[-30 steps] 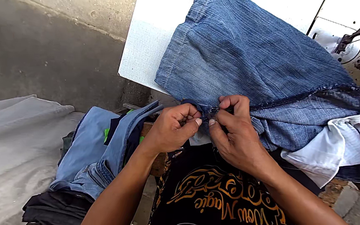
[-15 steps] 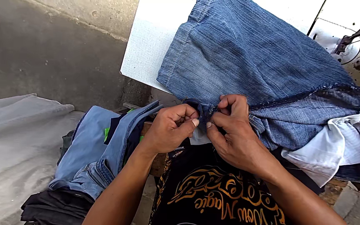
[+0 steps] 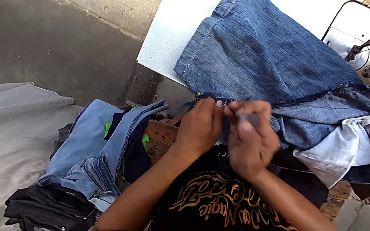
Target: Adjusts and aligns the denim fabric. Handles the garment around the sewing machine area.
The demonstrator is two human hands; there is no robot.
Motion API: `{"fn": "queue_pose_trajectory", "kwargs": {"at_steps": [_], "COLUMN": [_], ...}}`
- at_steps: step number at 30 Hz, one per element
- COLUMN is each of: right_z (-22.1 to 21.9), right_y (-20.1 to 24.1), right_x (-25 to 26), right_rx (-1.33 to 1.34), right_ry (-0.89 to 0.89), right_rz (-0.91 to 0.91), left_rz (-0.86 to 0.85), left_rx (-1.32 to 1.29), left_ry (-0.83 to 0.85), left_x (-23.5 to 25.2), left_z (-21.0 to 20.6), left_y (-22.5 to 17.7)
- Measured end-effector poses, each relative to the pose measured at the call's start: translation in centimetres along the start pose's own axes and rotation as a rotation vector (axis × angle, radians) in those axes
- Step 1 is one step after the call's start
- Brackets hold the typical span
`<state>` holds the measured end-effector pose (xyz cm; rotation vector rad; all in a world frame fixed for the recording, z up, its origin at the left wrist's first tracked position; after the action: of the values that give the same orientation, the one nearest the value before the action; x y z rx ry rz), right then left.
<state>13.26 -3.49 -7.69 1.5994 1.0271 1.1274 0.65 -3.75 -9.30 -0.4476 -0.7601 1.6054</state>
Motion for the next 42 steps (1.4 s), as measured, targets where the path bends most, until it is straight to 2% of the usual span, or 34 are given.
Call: {"fn": "queue_pose_trajectory", "kwargs": {"at_steps": [2, 6, 13, 15, 16, 18, 19, 21, 22, 23, 24, 25, 26, 28, 30, 32, 34, 35, 37, 38, 39, 40, 41, 42], "right_z": [-0.2, -1.0, -1.6, -1.6, -1.6, -1.4, -1.1, -0.7, -0.9, -1.4, -2.0, -2.2, -2.4, -3.0, -2.7, -2.3, -1.8, -0.8, 3.2, 5.2, 6.3, 6.5, 6.5, 6.7], "right_y": [-2.1, -2.7, -2.6, -2.6, -2.6, -2.7, -2.8, -2.5, -2.2, -2.2, -2.3, -2.0, -1.5, -0.8, 0.1, 1.4, 2.6, 2.7, 2.4, 2.5, 2.8, 2.9, 2.8, 2.7], "right_x": [0.3, -0.2, -0.2, -0.1, 0.1, 0.6, 0.9, 0.6, 0.6, 1.1, 1.3, 1.0, 0.5, 1.3, 2.6, 2.5, 2.3, 2.8, 5.0, 6.2, 7.5, 8.5, 8.7, 8.3], "right_rx": [-0.137, -0.363, -0.443, -0.458, -0.464, -0.475, -0.476, -0.464, -0.443, -0.426, -0.431, -0.477, -0.565, -0.771, -0.865, -0.833, -0.796, -0.847, -1.006, -1.057, -1.072, -1.06, -1.045, -1.035], "right_ry": [0.005, 0.112, 0.143, 0.161, 0.18, 0.199, 0.193, 0.182, 0.18, 0.172, 0.177, 0.214, 0.266, 0.291, 0.183, 0.055, 0.016, 0.01, 0.005, -0.037, -0.102, -0.157, -0.177, -0.174], "right_rz": [0.071, 0.234, 0.21, 0.196, 0.184, 0.15, 0.149, 0.135, 0.142, 0.182, 0.233, 0.284, 0.346, 0.465, 0.49, 0.549, 0.632, 0.649, 0.568, 0.509, 0.472, 0.451, 0.447, 0.446], "left_rz": [0.059, 0.006, -0.091, -0.007, 0.112, 0.48, 0.592, 0.489, 0.455, 0.476, 0.524, 0.535, 0.482, 0.334, 0.362, 0.413, 0.365, 0.357, 0.419, 0.437, 0.381, 0.347, 0.368, 0.409], "left_rx": [-0.16, -0.296, -0.266, -0.339, -0.434, -0.693, -0.781, -0.728, -0.603, -0.536, -0.511, -0.531, -0.613, -0.968, -1.328, -1.452, -1.393, -1.303, -1.13, -1.055, -0.952, -0.806, -0.607, -0.399], "left_ry": [0.11, 0.143, 0.174, 0.193, 0.195, 0.108, 0.033, -0.043, -0.215, -0.388, -0.528, -0.597, -0.603, -0.509, -0.409, -0.357, -0.332, -0.435, -0.678, -0.691, -0.694, -0.774, -0.821, -0.728], "left_x": [0.6, 1.2, 2.0, 1.9, 1.7, 1.0, 0.8, -1.4, -2.8, -3.4, -3.5, -3.2, -2.2, 1.4, 3.9, 5.4, 6.9, 8.2, 10.5, 9.9, 10.0, 10.5, 10.0, 8.1], "left_z": [0.2, 0.9, 1.1, 0.9, 1.3, 5.2, 9.3, 20.1, 24.1, 25.6, 25.4, 24.2, 22.4, 18.0, 13.3, 9.9, 9.0, 10.3, 16.4, 20.2, 23.8, 26.0, 25.7, 22.9], "left_y": [1.5, 3.0, 2.7, 2.8, 3.4, 7.2, 10.8, 17.2, 17.9, 17.4, 16.1, 14.2, 12.2, 8.9, 4.7, -0.2, -2.7, -1.1, 7.9, 12.7, 15.4, 16.0, 16.0, 16.2]}}
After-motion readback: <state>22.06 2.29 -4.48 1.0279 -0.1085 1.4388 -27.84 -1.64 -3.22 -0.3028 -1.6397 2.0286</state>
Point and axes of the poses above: each hand's wrist, its own x-axis towards the middle knuckle, its own z-axis out of the back of the hand, y = z × x, the point moved 7 cm from there along x, towards the middle knuckle, and after that the axes turned 14 degrees about -y, right-handed, at the moved point
